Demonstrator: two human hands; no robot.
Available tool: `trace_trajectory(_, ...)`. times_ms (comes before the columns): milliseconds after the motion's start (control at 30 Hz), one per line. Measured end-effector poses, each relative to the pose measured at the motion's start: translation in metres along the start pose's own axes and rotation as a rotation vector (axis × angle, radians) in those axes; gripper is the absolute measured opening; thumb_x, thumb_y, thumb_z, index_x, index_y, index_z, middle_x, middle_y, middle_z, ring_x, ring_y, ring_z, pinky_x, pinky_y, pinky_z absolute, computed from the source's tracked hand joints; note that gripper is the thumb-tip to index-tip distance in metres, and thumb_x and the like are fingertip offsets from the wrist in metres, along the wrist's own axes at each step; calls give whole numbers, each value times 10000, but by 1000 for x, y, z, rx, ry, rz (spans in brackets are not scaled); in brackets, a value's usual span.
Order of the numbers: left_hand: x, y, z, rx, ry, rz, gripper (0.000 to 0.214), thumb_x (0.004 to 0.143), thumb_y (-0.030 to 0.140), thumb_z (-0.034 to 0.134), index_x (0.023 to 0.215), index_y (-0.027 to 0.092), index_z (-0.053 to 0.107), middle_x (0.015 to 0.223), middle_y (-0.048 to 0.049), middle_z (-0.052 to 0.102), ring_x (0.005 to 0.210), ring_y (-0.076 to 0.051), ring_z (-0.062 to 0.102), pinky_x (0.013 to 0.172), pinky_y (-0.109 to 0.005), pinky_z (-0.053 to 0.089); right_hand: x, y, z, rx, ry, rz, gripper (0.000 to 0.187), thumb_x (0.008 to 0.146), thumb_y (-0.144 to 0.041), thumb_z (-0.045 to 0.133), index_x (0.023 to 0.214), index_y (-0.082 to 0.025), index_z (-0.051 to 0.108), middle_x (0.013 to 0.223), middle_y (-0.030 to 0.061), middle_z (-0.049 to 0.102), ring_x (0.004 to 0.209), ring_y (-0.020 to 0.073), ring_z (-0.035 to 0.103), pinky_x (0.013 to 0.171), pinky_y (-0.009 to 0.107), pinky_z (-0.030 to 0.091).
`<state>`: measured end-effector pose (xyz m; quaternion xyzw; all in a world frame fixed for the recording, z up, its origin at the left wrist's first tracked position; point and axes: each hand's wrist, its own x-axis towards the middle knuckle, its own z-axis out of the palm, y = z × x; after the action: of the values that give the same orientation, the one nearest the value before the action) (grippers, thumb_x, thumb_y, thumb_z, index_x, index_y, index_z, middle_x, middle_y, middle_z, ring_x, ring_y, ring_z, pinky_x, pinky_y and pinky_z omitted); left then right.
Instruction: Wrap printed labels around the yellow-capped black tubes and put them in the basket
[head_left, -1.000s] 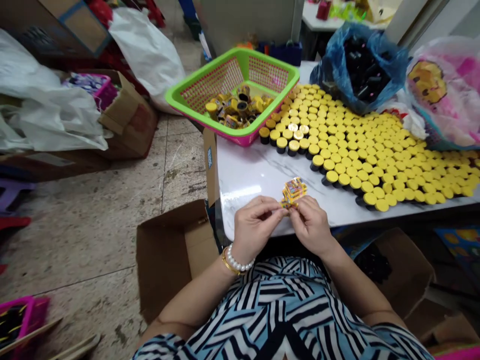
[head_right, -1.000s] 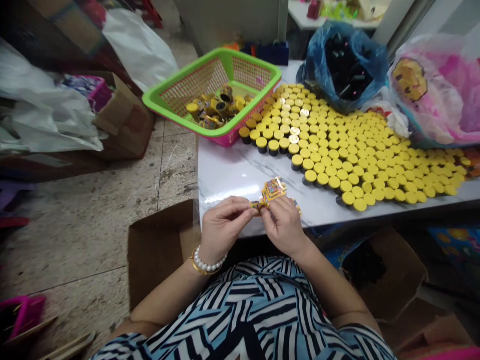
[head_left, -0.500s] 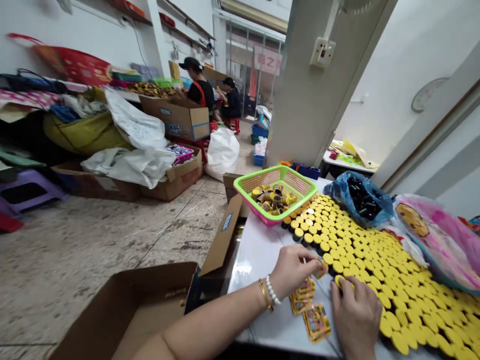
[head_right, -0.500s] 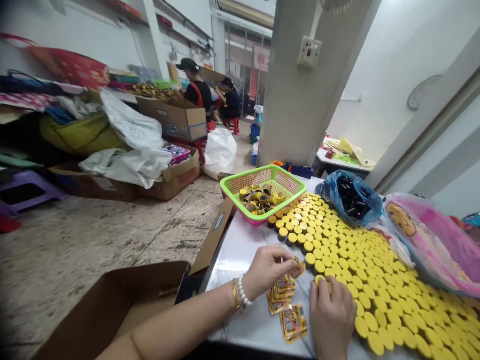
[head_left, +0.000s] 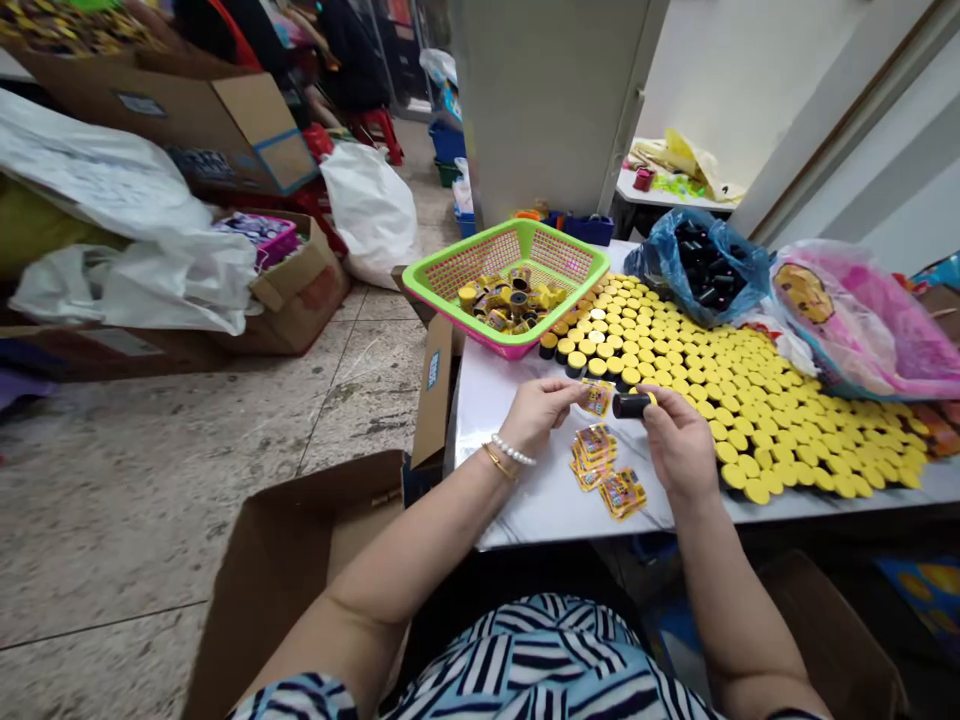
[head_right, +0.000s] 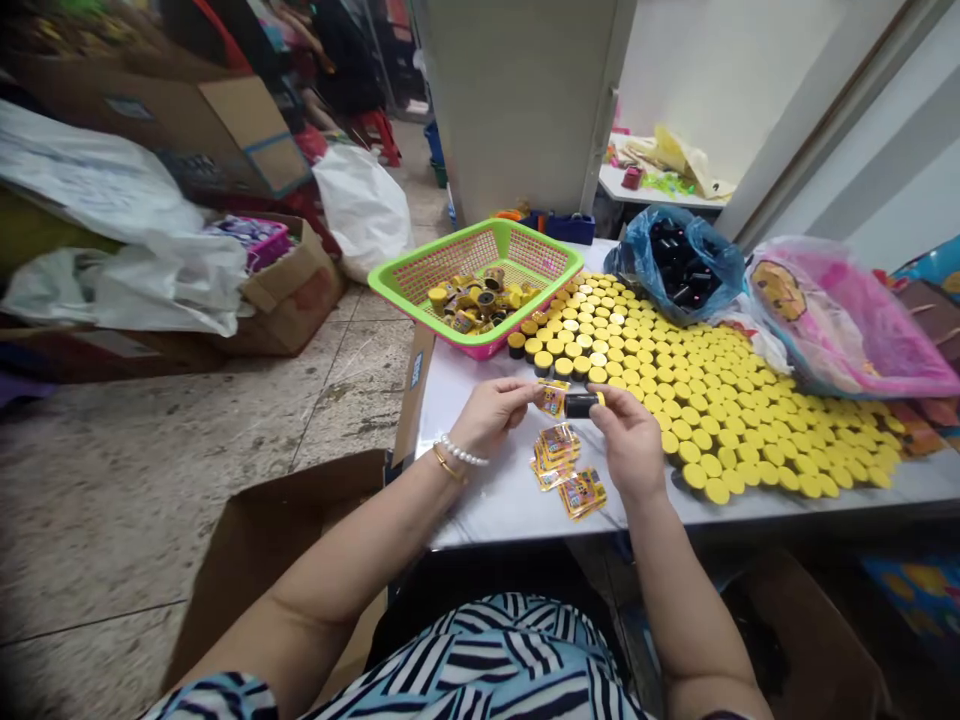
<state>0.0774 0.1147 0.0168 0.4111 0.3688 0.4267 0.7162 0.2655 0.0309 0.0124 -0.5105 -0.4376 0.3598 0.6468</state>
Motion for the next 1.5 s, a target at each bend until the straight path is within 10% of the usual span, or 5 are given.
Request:
trace_trajectory(233, 5, -2, -4, 29, -54, -78, 499, 593, 524, 933, 832, 111, 783, 557, 17, 583, 447, -39, 310, 451, -227, 144, 19, 16, 15, 302, -2, 269, 366, 748, -428, 895, 986, -210, 721, 980, 33, 790, 886, 181, 768, 895, 372, 653)
trace_trajectory(500, 7, -11, -7, 453, 192, 333, 175, 685, 348, 866, 697, 178, 828, 750, -56, 695, 796, -158, 590, 755, -273, 456, 7, 21, 14, 249, 82, 170, 343, 812, -437, 841, 1025, -222, 678, 920, 6, 776, 834, 173, 769, 902, 393, 664)
trace_trajectory(767, 10, -3, -7, 144, 122, 54, 420, 642, 468, 900, 799, 94, 792, 461, 52, 471, 435, -43, 321, 463, -228, 163, 7, 21, 11, 171, 119, 177, 344, 840, -458, 786, 1064, -224, 673, 951, 15, 727, 812, 172, 713, 690, 312, 645)
trace_trajectory(967, -7, 3, 0, 123, -156, -146, 457, 689, 487, 871, 948, 114, 816, 751, -63, 735, 458, -59, 514, 438, -232, 160, -4, 28, 6, -123, 12, 163, 410, 887, -508, 730, 1191, -234, 711, 1026, 52, 748, 825, 173, 696, 637, 236, 575)
trace_trajectory(1500, 7, 1, -7, -171, -177, -258, 305, 726, 261, 882, 963, 90, 796, 1009, -124, 781, 487, 9, 430, 387, -136, 134, 6, 21, 16, 256, 137, -65, 365, 819, -350, 836, 1152, -238, 737, 1099, 48, 755, 982, 180, 738, 972, 391, 617)
